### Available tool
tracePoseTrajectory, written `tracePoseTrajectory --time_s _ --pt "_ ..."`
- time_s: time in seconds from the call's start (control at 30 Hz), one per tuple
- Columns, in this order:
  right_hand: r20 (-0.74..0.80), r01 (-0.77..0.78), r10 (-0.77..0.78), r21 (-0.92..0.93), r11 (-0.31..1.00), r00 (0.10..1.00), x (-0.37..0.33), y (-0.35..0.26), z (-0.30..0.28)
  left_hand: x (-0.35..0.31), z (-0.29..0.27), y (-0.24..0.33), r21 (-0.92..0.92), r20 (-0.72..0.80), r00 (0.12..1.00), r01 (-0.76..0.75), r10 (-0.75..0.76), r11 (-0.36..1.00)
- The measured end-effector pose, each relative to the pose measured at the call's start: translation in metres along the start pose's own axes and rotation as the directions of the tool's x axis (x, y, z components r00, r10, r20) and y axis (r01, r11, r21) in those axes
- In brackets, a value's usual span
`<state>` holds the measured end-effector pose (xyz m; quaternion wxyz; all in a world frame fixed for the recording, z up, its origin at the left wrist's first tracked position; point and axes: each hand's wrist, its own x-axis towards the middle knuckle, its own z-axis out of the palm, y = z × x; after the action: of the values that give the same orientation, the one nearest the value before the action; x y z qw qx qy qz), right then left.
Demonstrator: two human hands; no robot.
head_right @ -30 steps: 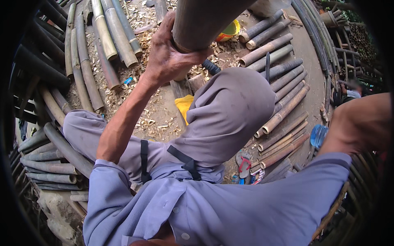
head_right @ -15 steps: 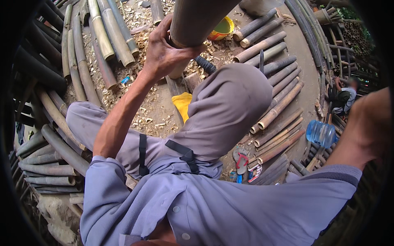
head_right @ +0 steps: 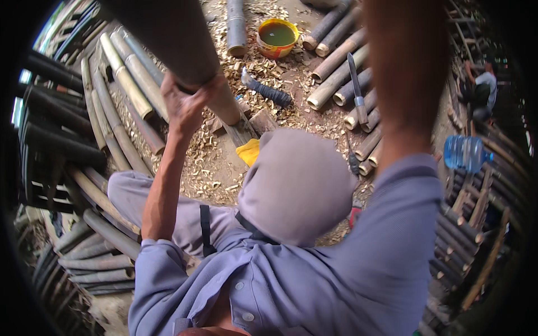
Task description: The person sits on the ground and uses a knife to carve and shape bamboo poles. They use a wooden mallet to drive the knife into the bamboo and a smaller tool to hollow out the interior. The person handles multiple bamboo pieces, stacking them and working on them one by one.
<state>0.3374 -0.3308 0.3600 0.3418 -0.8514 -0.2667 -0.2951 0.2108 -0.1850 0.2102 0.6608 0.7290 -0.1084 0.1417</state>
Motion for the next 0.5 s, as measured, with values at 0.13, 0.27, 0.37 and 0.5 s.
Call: tracePoseTrajectory --time_s 0.13,0.27,0.37,0.5 --pt "0.014 -0.073 0.072 0.075 0.994 0.997 -0.045 0.074 0.075 -0.018 0.016 -0.042 0.021 -0.163 0.984 -0.07 0.073 0.997" --pt "0.339 -0.375 0.325 0.095 0.922 0.883 -0.217 0.138 0.146 -0.04 0.028 -0.063 0.063 -0.2 0.977 0.089 -0.074 0.994" --pt "0.566 -0.39 0.411 -0.166 0.906 0.715 -0.32 0.17 0.152 -0.034 0.033 -0.054 -0.065 -0.286 0.958 -0.008 -0.011 0.998" --pt "0.55 -0.346 0.514 -0.386 0.855 0.658 -0.372 0.18 0.144 -0.038 0.04 -0.066 -0.189 -0.265 0.962 0.013 -0.064 0.982"
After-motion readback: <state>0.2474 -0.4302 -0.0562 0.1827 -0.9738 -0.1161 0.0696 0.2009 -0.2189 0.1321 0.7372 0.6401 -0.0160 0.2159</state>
